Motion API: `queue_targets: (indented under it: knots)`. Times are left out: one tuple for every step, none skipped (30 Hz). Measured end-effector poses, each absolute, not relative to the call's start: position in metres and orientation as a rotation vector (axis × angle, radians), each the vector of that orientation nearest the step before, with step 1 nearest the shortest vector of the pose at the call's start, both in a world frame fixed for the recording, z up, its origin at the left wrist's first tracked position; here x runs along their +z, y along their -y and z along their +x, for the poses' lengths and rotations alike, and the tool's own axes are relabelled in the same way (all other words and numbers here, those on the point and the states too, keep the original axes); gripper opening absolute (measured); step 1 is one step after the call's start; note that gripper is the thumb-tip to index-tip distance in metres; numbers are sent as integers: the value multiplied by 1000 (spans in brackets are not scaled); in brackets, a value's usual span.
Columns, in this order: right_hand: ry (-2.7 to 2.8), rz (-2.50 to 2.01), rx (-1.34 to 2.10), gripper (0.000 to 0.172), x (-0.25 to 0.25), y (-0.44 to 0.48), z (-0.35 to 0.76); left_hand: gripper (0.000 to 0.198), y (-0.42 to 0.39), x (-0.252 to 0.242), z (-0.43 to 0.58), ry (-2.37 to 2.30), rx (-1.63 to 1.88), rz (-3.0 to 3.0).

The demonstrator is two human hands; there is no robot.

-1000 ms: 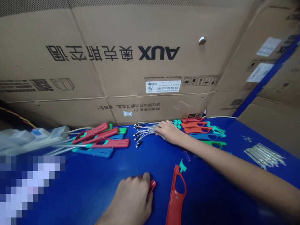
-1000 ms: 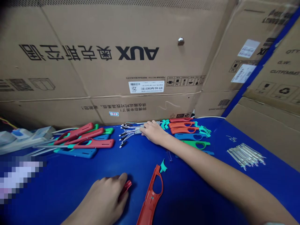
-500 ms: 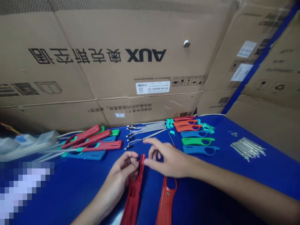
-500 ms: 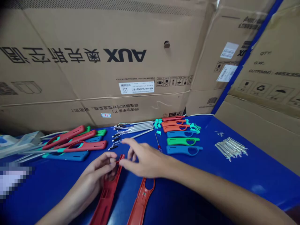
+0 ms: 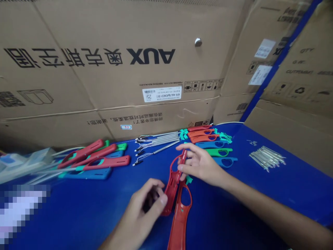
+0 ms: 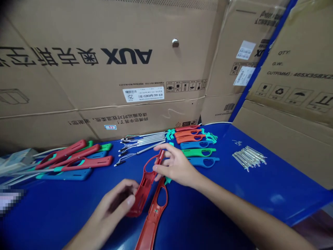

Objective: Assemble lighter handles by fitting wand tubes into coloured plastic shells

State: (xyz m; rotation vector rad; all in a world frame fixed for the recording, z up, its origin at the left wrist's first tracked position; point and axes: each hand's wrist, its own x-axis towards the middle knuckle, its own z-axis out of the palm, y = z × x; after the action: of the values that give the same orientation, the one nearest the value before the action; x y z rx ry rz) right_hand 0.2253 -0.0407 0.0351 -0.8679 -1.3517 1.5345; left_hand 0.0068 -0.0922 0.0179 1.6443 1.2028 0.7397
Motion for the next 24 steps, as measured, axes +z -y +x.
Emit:
queue_targets:
  knots:
    - [1361, -875, 1537, 44, 38, 39, 231, 36, 97, 14, 8, -1221, 690, 1765]
    - [1372, -879, 1542, 40, 41, 37, 236, 44, 101, 10, 9, -1234, 647, 1892]
    - [1385, -882, 1544, 37, 43, 36, 241, 56, 105, 6, 9, -1240, 609, 2018]
    - [1397, -891, 1538, 36, 45, 35, 244, 65, 107, 2, 9, -1244, 569, 2132]
    - [1410, -908, 1523, 34, 46, 34, 247, 68, 107, -1, 9, -1258, 532, 2224]
    - [1425, -936, 1502, 32, 47, 34, 249, 66, 107, -1, 9, -1272, 489, 2291]
    - [1439, -968, 1478, 31, 47, 34, 249, 57, 105, 0, 8, -1286, 447, 2333]
    - [1450, -996, 1454, 29, 48, 34, 250, 46, 101, 3, 6, -1297, 411, 2353]
    - [1456, -1012, 1437, 28, 48, 34, 250, 37, 97, 7, 3, -1299, 388, 2360]
    - [1458, -1012, 1429, 27, 47, 34, 249, 31, 93, 12, 0, -1288, 379, 2362]
    - [1456, -998, 1429, 26, 47, 34, 249, 29, 88, 16, -4, -1268, 386, 2364]
    - [1452, -974, 1435, 25, 46, 34, 249, 31, 83, 19, -7, -1253, 404, 2367]
    - [1453, -945, 1440, 23, 45, 34, 249, 33, 79, 20, -11, -1247, 431, 2371]
    - [1462, -922, 1441, 22, 43, 34, 249, 37, 76, 20, -14, -1246, 462, 2377]
    - [1477, -905, 1441, 22, 42, 34, 249, 41, 73, 19, -17, -1251, 494, 2381]
    - [1496, -893, 1443, 21, 40, 33, 250, 44, 71, 17, -19, -1261, 520, 2378]
    - [1517, -882, 1447, 21, 37, 33, 250, 47, 69, 14, -21, -1272, 544, 2369]
    - [1536, -869, 1454, 20, 35, 33, 250, 46, 68, 11, -22, -1287, 564, 2353]
    - [1555, -858, 1460, 19, 32, 32, 251, 42, 67, 9, -23, -1301, 577, 2334]
    - [1577, -853, 1458, 17, 30, 32, 251, 37, 66, 8, -24, -1315, 578, 2314]
    - [1608, -857, 1438, 15, 27, 31, 251, 33, 65, 8, -25, -1322, 572, 2300]
    - [1656, -870, 1401, 12, 26, 31, 251, 31, 64, 8, -25, -1321, 561, 2293]
    - [1717, -889, 1348, 10, 24, 30, 251, 30, 63, 10, -26, -1317, 555, 2292]
    - [1786, -909, 1278, 7, 24, 30, 251, 30, 62, 11, -26, -1305, 547, 2296]
